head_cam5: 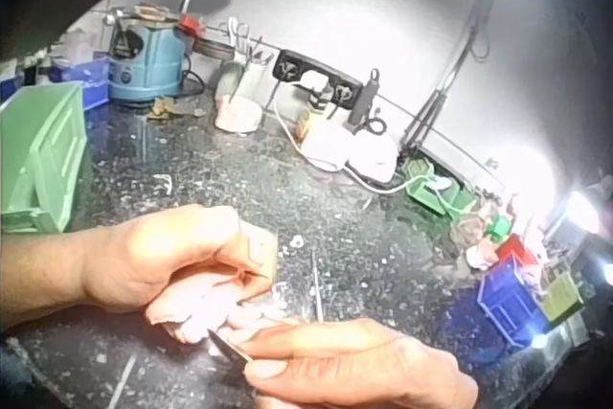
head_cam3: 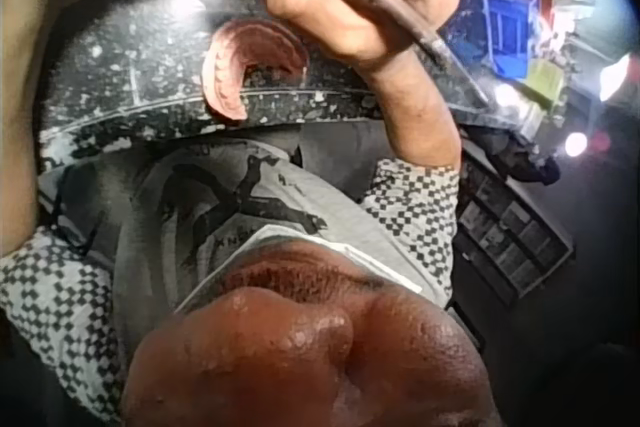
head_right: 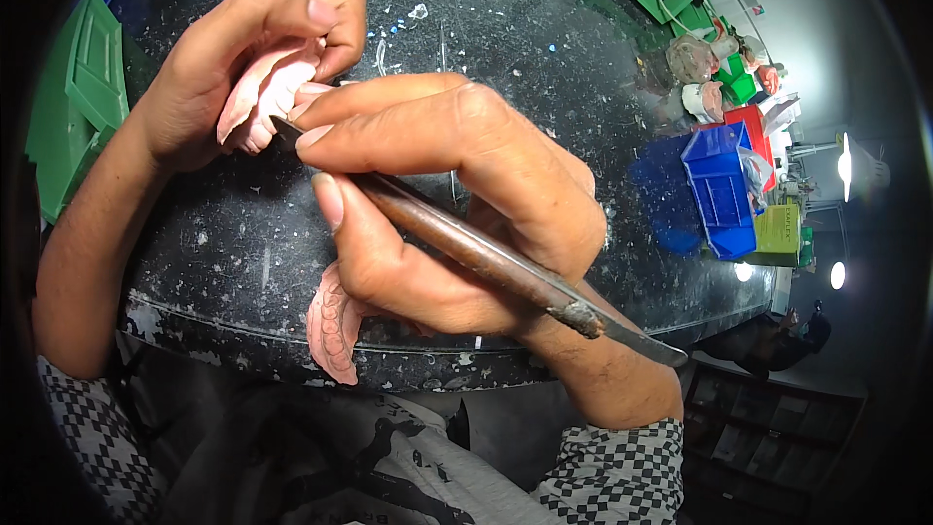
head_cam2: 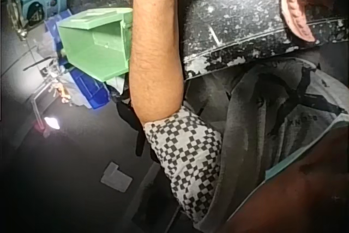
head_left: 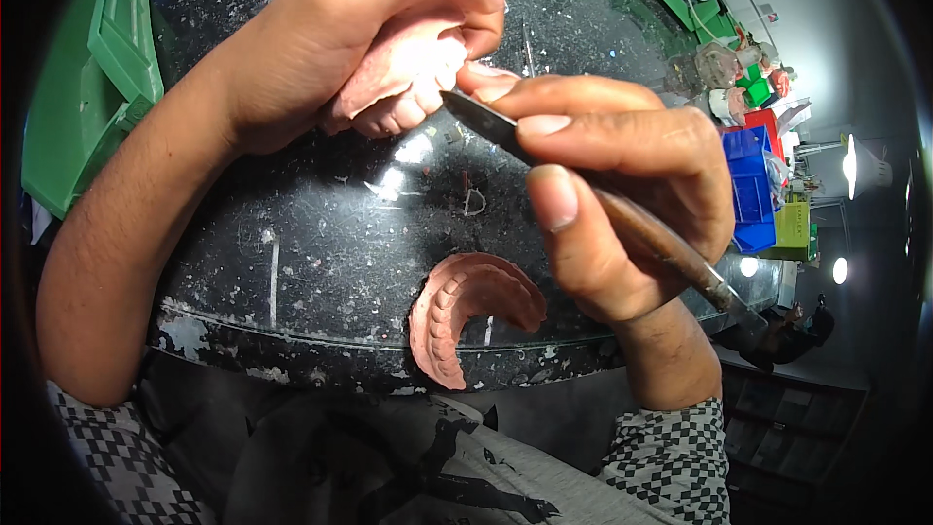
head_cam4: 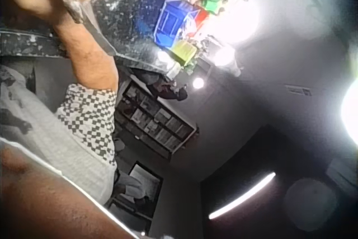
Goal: The person shapes a wax dental model by hand using a carving tool, scraping excess material from around the teeth on a prosthetic arch and smoothing the surfaces.
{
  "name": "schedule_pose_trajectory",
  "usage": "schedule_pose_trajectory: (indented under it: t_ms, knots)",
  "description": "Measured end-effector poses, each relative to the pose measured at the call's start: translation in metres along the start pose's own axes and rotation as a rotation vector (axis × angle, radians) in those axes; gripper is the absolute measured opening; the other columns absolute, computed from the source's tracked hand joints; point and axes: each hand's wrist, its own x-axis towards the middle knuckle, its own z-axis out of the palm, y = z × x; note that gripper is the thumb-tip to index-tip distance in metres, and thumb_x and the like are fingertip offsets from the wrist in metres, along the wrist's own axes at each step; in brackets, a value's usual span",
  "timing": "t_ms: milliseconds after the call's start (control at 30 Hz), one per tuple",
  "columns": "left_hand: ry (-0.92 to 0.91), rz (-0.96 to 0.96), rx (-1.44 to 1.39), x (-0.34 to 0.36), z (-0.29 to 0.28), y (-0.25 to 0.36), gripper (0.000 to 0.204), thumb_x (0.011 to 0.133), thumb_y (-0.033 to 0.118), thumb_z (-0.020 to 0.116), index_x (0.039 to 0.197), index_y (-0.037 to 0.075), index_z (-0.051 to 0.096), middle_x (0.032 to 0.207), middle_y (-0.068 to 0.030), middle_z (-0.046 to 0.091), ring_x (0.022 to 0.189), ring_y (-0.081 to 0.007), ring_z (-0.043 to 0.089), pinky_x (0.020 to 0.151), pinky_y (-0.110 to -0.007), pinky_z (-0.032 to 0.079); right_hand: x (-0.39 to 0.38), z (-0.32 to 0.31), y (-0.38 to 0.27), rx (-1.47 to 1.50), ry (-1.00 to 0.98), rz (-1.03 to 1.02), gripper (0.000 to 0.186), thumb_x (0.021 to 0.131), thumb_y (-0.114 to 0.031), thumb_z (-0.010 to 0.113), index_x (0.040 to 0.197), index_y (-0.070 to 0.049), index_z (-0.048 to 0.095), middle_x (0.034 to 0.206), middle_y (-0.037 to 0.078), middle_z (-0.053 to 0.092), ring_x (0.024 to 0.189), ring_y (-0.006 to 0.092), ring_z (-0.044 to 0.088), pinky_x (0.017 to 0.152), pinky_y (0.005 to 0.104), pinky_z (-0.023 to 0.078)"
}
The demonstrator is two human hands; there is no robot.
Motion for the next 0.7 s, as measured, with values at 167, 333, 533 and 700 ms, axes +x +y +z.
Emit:
schedule_pose_trajectory:
  t_ms: [167, 333, 533, 700]
  knots:
    - [0.030, 0.036, 0.083, 0.001, -0.001, -0.001, 0.040, 0.101, 0.030, 0.046, 0.072, 0.004, 0.053, 0.065, -0.0001, 0.049, 0.044, -0.0035, 0.045, 0.037, -0.018, 0.035, -0.001, 0.005, 0.000, 0.033, 0.040, 0.024, 0.013, 0.095, -0.004, 0.062, 0.105, 0.002, 0.056, 0.109, 0.026, 0.068, 0.108, 0.0354, 0.068, 0.100, 0.0468, 0.053]
    - [-0.136, -0.026, 0.134, 0.003, -0.004, 0.005, 0.039, 0.099, 0.030, 0.047, 0.069, 0.006, 0.051, 0.064, 0.0014, 0.047, 0.051, -0.0038, 0.046, 0.044, -0.020, 0.037, -0.002, 0.006, 0.004, 0.063, 0.029, 0.051, 0.010, 0.094, -0.002, 0.062, 0.103, 0.002, 0.058, 0.106, 0.025, 0.068, 0.107, 0.0363, 0.069, 0.101, 0.0494, 0.053]
    - [-0.132, 0.036, 0.195, 0.005, -0.003, 0.000, 0.037, 0.097, 0.028, 0.047, 0.068, 0.006, 0.051, 0.063, 0.0022, 0.046, 0.054, -0.0047, 0.044, 0.049, -0.022, 0.035, -0.003, 0.008, 0.005, 0.095, 0.037, 0.062, 0.010, 0.093, 0.001, 0.061, 0.102, 0.004, 0.058, 0.105, 0.025, 0.069, 0.107, 0.0367, 0.069, 0.102, 0.0511, 0.052]
    - [-0.137, 0.048, 0.202, 0.003, -0.004, 0.000, 0.036, 0.097, 0.028, 0.047, 0.068, 0.007, 0.050, 0.063, 0.0021, 0.045, 0.056, -0.0052, 0.044, 0.051, -0.023, 0.035, -0.003, 0.010, 0.007, 0.107, 0.024, 0.055, 0.011, 0.092, 0.004, 0.060, 0.103, 0.005, 0.058, 0.105, 0.026, 0.069, 0.108, 0.0372, 0.069, 0.103, 0.0519, 0.051]
